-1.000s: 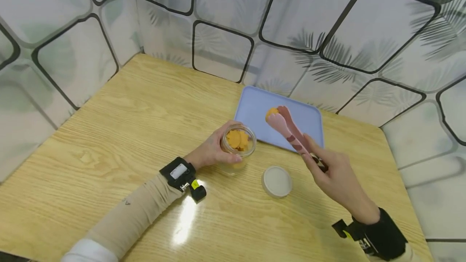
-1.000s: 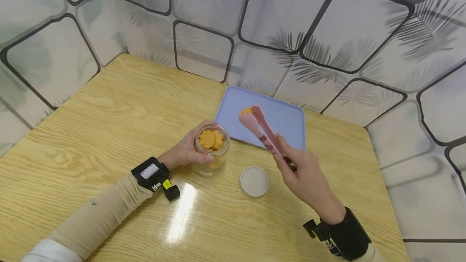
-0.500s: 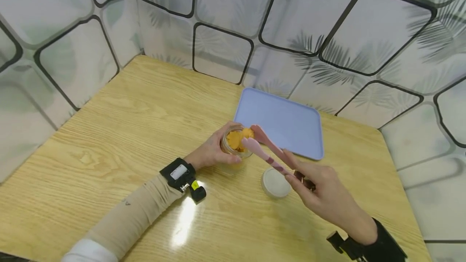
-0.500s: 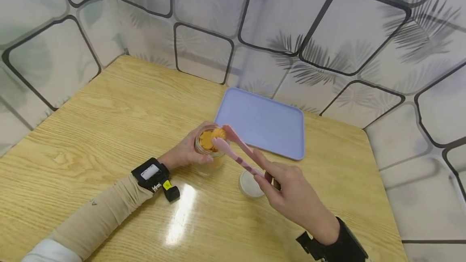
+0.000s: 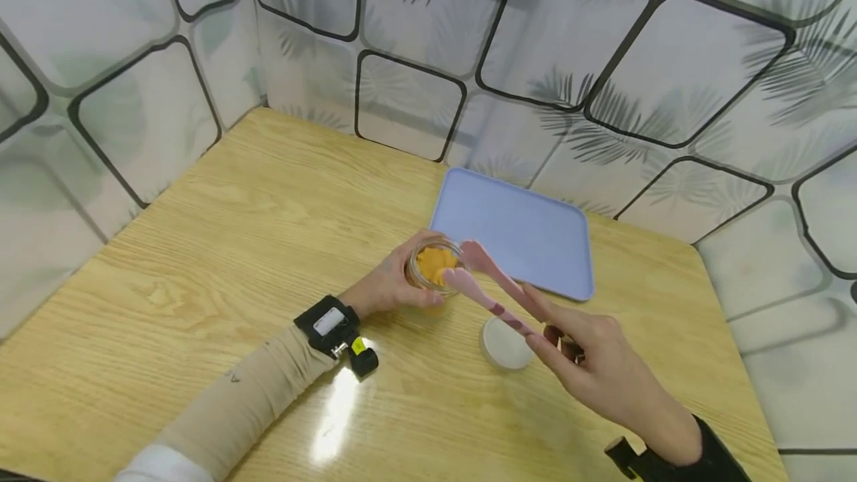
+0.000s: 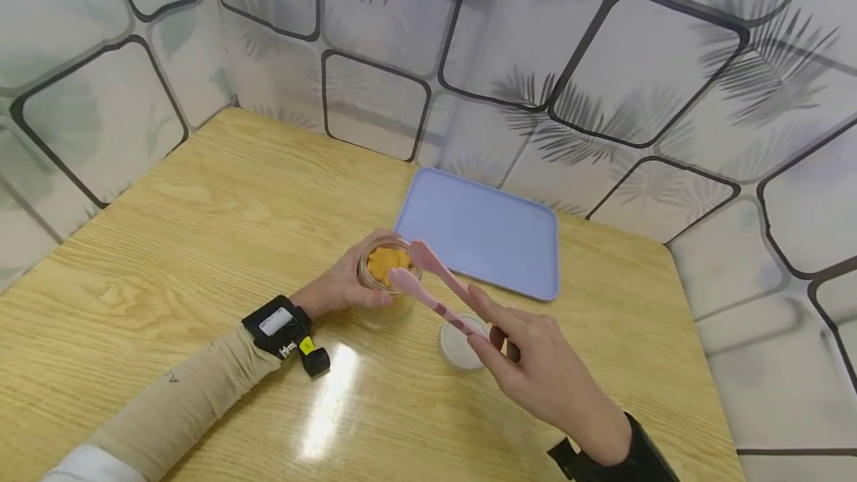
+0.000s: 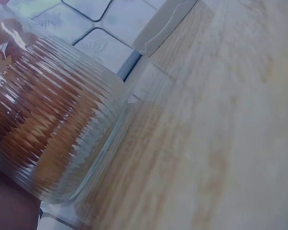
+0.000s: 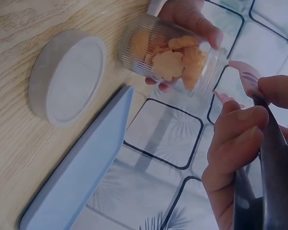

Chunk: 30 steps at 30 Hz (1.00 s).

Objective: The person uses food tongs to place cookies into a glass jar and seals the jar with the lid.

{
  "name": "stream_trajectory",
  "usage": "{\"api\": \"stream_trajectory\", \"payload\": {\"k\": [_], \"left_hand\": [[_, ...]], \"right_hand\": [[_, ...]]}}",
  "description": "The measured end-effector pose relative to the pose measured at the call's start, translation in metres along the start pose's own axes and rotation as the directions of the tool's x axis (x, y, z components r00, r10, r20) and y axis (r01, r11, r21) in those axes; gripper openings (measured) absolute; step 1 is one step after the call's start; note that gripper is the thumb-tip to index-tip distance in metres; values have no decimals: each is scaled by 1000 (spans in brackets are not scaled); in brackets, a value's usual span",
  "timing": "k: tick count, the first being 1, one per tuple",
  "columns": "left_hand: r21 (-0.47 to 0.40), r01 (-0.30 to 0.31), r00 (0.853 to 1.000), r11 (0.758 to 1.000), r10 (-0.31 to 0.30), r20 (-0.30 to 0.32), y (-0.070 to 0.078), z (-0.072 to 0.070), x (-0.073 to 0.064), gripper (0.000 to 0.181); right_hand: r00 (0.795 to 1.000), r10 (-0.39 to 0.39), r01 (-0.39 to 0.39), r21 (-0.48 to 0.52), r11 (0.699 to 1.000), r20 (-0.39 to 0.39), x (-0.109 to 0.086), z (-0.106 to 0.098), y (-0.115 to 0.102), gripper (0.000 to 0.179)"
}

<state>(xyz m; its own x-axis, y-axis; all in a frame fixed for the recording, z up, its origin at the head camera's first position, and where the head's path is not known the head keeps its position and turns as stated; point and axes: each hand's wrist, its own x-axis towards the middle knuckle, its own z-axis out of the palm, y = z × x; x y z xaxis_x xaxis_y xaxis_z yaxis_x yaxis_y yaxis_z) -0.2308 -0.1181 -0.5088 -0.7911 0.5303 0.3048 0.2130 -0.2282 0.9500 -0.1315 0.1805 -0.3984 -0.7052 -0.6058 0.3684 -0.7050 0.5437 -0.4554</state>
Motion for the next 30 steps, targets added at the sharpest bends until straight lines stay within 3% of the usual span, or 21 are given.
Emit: {"api": "stream_trajectory", "payload": {"k": [4, 7, 10, 14, 17, 20, 25, 30], "left_hand": [[36, 14, 1000, 999, -14, -11, 0, 1, 2, 87], [57, 15, 1000, 998, -14, -17, -1, 1, 3, 86], [63, 19, 1000, 998, -18, -15, -2, 0, 3, 85], [84, 23, 999, 996, -21, -24, -1, -1, -1, 84], [105, 18, 999, 994, -14, -38, 0, -4, -5, 83], [132, -4, 999, 991, 10, -44, 0, -7, -9, 82], [119, -8, 999, 993, 12, -36, 0, -5, -6, 82], [74, 7, 1000, 997, -6, -10, 1, 0, -1, 87]], "right_hand": [[995, 61, -60, 17, 998, -78, -14, -6, 10, 65], [976, 149, -151, 5, 989, -161, -28, -9, 26, 61], [932, 276, -289, -23, 957, -235, -44, -10, 46, 49], [855, 439, -482, -109, 869, -276, -61, -11, 75, 41], [814, 523, -569, -172, 804, -253, -65, -15, 96, 50], [785, 582, -618, -207, 758, -211, -65, -20, 118, 56], [755, 636, -653, -273, 706, -162, -74, -27, 149, 55], [736, 663, -669, -293, 683, -136, -82, -33, 162, 53]]}}
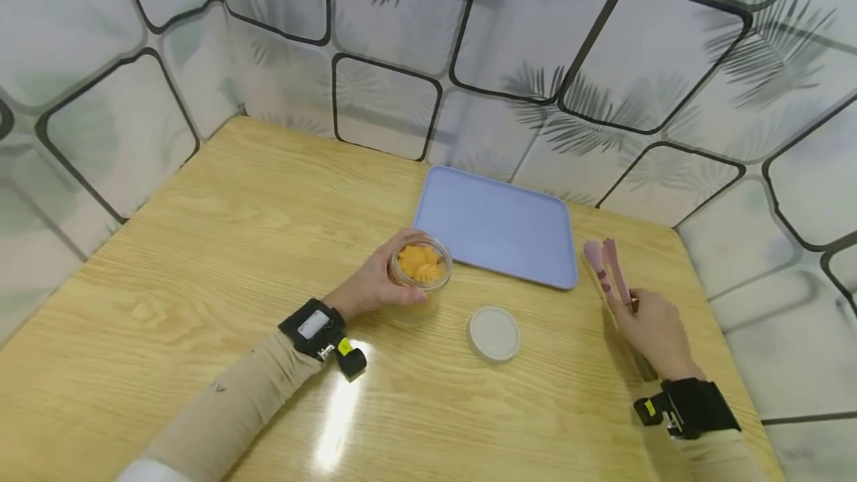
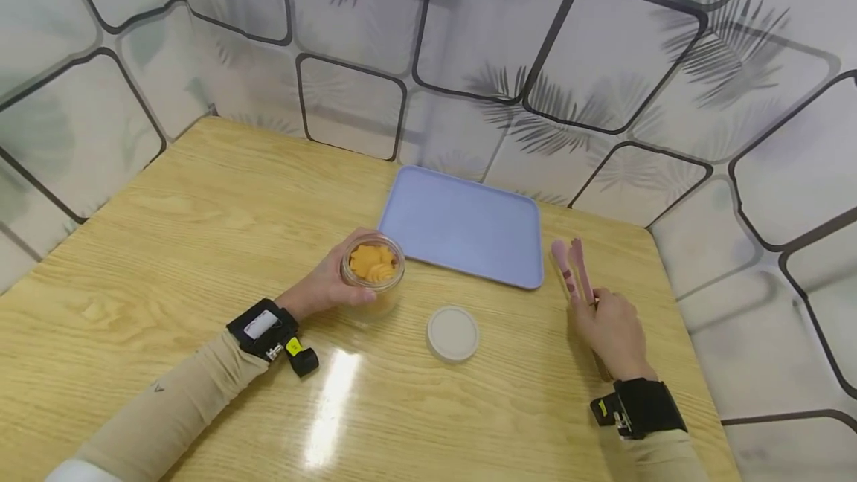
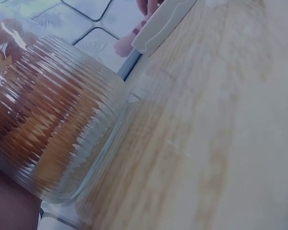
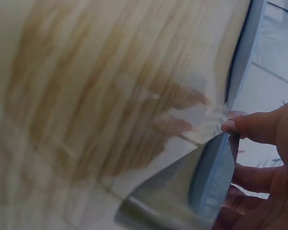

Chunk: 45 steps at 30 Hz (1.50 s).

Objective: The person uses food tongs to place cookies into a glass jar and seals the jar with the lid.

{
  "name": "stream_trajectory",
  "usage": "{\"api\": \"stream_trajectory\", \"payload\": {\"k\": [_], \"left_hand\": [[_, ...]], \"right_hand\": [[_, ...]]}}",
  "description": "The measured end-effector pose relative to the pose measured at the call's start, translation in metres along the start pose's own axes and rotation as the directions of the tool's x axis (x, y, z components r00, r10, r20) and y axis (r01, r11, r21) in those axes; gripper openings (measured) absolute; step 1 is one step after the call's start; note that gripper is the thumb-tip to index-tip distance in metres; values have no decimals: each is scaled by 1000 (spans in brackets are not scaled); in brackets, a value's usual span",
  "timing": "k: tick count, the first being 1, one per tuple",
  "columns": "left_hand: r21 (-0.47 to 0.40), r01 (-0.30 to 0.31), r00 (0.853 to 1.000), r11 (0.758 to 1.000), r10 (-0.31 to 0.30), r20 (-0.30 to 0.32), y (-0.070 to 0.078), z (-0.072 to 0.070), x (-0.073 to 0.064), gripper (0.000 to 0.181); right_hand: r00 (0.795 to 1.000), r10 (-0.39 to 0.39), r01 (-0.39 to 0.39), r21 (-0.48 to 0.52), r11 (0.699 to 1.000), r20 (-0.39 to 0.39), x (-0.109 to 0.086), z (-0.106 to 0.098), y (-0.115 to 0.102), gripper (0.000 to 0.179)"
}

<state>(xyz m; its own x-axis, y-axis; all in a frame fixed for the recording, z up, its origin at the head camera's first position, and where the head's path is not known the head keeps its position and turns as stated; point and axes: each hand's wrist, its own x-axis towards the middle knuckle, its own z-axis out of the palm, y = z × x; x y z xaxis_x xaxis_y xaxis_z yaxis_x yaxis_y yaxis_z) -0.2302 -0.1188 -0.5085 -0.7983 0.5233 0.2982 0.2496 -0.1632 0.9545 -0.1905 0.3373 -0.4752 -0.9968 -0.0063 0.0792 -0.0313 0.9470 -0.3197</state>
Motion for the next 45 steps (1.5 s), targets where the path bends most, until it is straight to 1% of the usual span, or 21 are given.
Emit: {"api": "stream_trajectory", "payload": {"k": [6, 10, 13, 14, 16, 18, 19, 20, 21, 22, 23, 25, 27, 29, 31, 32, 34, 36, 38, 41, 45], "left_hand": [[1, -5, 1000, 1000, 5, -13, -1, -1, 1, 88], [10, -10, 1000, 1000, 10, -10, -1, -2, 3, 89], [-1, -5, 1000, 1000, 5, -4, -1, -1, 4, 92], [-7, -2, 1000, 1000, 2, -2, -1, 0, 4, 94], [-11, 7, 1000, 1000, -7, -2, -1, 0, 4, 94], [-11, 10, 1000, 1000, -10, 1, -2, 0, 4, 93], [-9, 10, 1000, 1000, -10, 1, -1, 0, 4, 91], [-7, 9, 1000, 1000, -9, -1, -1, 0, 3, 90], [-8, 5, 1000, 1000, -5, -5, -1, 0, 3, 90], [-12, 0, 1000, 1000, 0, -8, 0, -1, 3, 90], [-16, -4, 1000, 1000, 4, -9, 0, -1, 3, 89], [-22, -9, 1000, 1000, 9, -12, 1, -2, 3, 90], [-21, -14, 1000, 1000, 14, -5, 1, -2, 4, 92], [-11, -15, 1000, 1000, 15, 6, 0, -2, 4, 91], [-5, -19, 1000, 1000, 19, 10, -1, -2, 4, 89], [-1, -17, 1000, 1000, 17, 9, -1, -2, 3, 89], [3, -16, 1000, 1000, 16, 7, -1, -2, 2, 88], [6, -7, 1000, 1000, 7, 4, -1, -1, 2, 89], [8, 7, 1000, 1000, -7, -1, -1, -1, 1, 91], [4, 15, 1000, 1000, -14, -8, 0, 0, 1, 93], [-6, 14, 1000, 1000, -14, -10, -1, -1, 1, 91]], "right_hand": [[1000, 16, -16, -21, 1000, 7, 9, -1, 1, 51], [997, 57, -56, -13, 998, 44, 10, -1, 4, 50], [996, 75, -74, -19, 997, 57, 9, 0, 7, 56], [997, 71, -69, -38, 997, 43, 8, 0, 7, 59], [998, 61, -63, -87, 994, -25, 3, 1, 2, 65], [991, -3, -13, -122, 992, -131, -3, 2, -8, 66], [983, -49, 24, -140, 990, -179, -6, 3, -17, 69], [970, -102, 71, -144, 987, -219, -9, 3, -28, 69], [954, -170, 139, -139, 980, -248, -11, 4, -39, 67], [934, -248, 221, -132, 966, -255, -12, 5, -52, 64], [915, -322, 298, -130, 946, -243, -14, 6, -64, 63], [887, -429, 414, -119, 903, -168, -18, 10, -89, 66], [870, -487, 480, -98, 872, -71, -22, 16, -111, 64], [870, -490, 493, -89, 866, 48, -27, 23, -128, 76], [868, -477, 490, -83, 868, 138, -29, 32, -143, 85], [867, -466, 485, -81, 871, 175, -29, 36, -149, 87], [867, -445, 472, -87, 877, 223, -28, 44, -157, 84], [872, -428, 456, -80, 886, 237, -26, 50, -162, 76], [879, -422, 445, -66, 893, 221, -23, 52, -165, 68], [885, -444, 452, -33, 891, 142, -17, 49, -169, 64], [876, -482, 481, 35, 876, 22, -8, 36, -180, 62]]}}
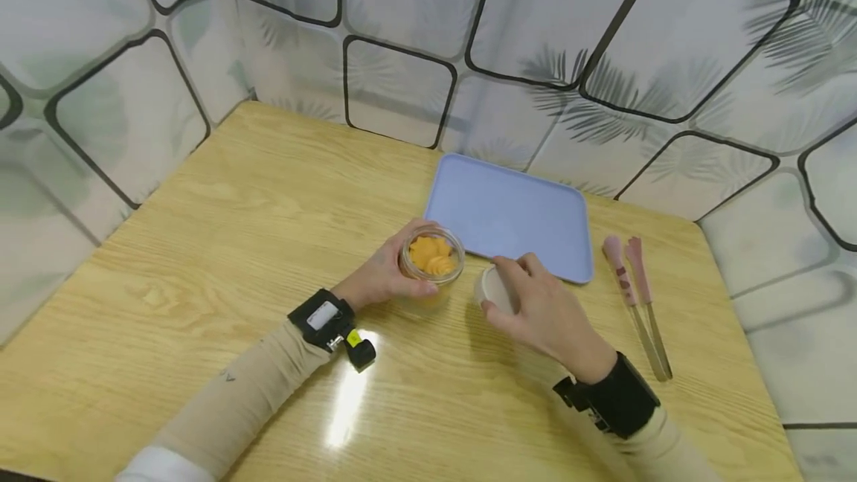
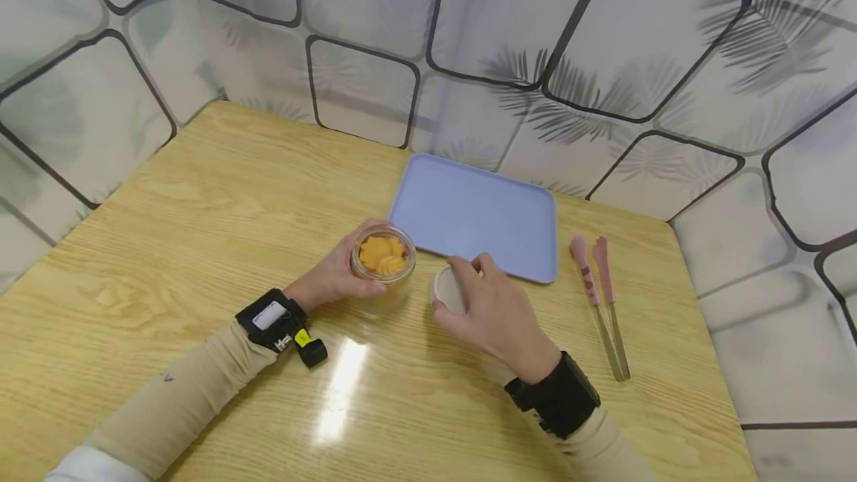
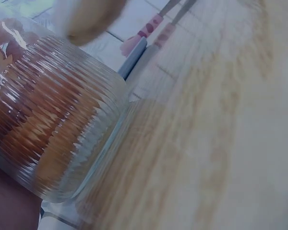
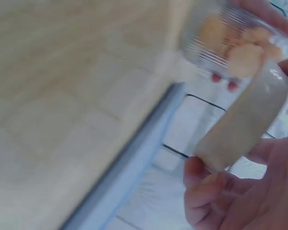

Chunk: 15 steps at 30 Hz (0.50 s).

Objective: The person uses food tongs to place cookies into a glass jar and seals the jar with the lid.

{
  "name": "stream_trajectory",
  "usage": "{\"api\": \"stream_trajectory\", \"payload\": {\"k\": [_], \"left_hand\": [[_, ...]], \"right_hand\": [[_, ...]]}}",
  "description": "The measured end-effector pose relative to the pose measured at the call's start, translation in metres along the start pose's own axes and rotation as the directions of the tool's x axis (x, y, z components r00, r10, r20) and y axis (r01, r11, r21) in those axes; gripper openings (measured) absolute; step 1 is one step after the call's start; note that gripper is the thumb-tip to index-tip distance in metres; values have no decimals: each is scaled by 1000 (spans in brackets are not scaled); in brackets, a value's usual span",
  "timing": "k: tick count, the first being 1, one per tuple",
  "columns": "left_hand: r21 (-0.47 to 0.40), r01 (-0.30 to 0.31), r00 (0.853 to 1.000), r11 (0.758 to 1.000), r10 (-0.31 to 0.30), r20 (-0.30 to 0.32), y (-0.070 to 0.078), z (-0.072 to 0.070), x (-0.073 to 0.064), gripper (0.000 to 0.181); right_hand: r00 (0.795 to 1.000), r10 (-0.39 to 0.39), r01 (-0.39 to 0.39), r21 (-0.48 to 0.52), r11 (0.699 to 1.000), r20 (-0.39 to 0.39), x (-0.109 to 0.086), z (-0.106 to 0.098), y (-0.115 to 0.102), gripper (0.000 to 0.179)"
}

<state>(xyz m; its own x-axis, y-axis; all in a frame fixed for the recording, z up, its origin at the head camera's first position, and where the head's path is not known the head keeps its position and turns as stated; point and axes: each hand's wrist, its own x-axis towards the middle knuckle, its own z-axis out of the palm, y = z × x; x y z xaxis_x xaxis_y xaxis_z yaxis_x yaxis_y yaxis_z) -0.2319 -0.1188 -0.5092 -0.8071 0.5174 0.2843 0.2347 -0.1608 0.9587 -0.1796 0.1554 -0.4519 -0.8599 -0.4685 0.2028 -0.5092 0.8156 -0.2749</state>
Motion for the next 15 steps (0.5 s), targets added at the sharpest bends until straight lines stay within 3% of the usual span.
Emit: {"api": "stream_trajectory", "payload": {"k": [6, 12, 15], "left_hand": [[-16, -21, 1000, 1000, 21, 15, -2, 0, 2, 94], [-7, -30, 999, 1000, 30, 18, -1, 0, 0, 102], [-13, -21, 999, 1000, 21, 24, 0, 0, 0, 96]], "right_hand": [[995, -34, 40, 63, 997, -91, 16, -18, -16, 57], [992, -87, 94, 66, 993, -95, 33, -27, -37, 61], [987, -129, 135, 56, 989, -100, 42, -26, -47, 64]]}}
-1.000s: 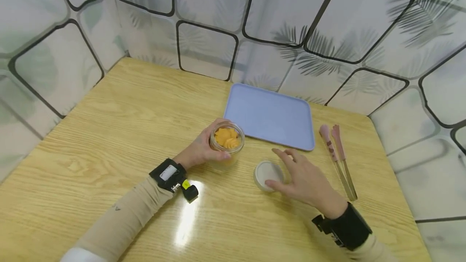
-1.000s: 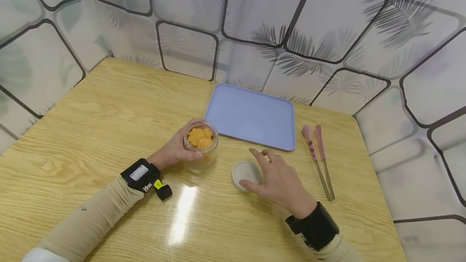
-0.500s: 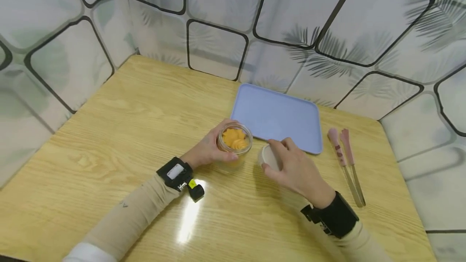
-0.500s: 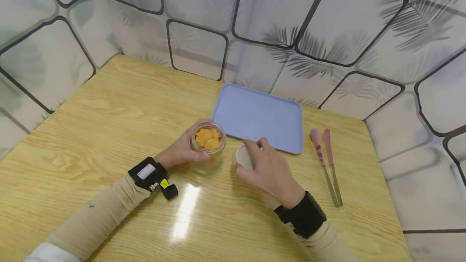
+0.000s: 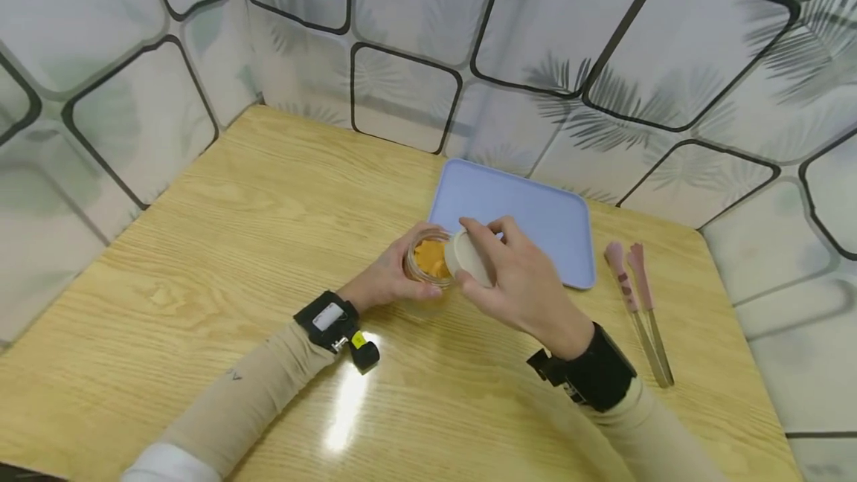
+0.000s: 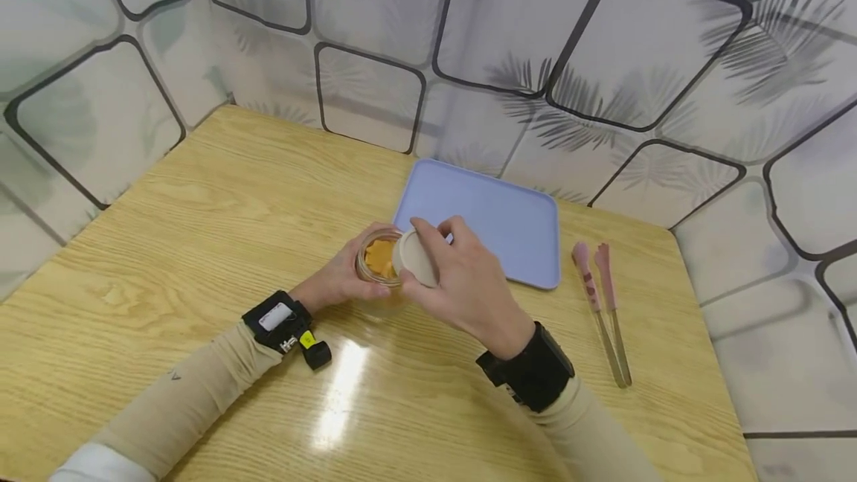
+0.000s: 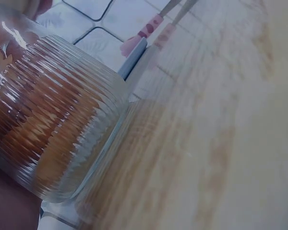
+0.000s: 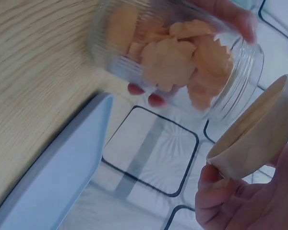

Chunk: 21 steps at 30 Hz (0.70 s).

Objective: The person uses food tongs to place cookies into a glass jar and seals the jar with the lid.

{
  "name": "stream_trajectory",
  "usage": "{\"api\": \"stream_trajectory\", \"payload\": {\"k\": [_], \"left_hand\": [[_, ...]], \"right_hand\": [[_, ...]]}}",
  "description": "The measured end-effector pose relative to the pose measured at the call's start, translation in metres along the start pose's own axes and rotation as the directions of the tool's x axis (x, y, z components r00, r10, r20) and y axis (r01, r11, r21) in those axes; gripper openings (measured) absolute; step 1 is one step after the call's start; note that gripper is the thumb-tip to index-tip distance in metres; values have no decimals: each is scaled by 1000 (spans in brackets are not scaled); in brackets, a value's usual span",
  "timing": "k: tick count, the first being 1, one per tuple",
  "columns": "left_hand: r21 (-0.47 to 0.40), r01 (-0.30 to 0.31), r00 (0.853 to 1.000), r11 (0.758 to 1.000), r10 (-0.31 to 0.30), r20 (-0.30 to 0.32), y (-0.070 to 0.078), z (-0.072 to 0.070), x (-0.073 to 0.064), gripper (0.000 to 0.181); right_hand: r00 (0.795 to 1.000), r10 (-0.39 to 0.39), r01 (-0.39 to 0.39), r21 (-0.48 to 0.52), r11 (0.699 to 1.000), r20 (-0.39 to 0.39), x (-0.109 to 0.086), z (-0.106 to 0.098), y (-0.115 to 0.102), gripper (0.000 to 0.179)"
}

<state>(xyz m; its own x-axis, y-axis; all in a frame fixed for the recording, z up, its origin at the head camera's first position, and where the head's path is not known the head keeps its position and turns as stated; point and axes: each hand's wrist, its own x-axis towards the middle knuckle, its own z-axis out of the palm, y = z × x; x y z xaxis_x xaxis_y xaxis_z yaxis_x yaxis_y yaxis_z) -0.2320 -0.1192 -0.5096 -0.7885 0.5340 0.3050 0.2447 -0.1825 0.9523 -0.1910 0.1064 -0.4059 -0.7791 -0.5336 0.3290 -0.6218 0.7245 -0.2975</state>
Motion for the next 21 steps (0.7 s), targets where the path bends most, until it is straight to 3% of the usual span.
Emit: {"api": "stream_trajectory", "payload": {"k": [8, 16, 21], "left_hand": [[-33, -15, 999, 999, 16, 32, -2, -2, 0, 86], [-42, -14, 999, 999, 16, 29, -3, 0, 0, 99], [-71, -15, 999, 997, 17, 31, -2, -1, 0, 104]], "right_hand": [[995, -93, 93, -32, 995, -22, 19, 14, -13, 72], [993, -115, 116, -83, 990, 15, 27, 20, -20, 75], [982, -183, 185, -53, 981, 41, 30, 18, -18, 72]]}}
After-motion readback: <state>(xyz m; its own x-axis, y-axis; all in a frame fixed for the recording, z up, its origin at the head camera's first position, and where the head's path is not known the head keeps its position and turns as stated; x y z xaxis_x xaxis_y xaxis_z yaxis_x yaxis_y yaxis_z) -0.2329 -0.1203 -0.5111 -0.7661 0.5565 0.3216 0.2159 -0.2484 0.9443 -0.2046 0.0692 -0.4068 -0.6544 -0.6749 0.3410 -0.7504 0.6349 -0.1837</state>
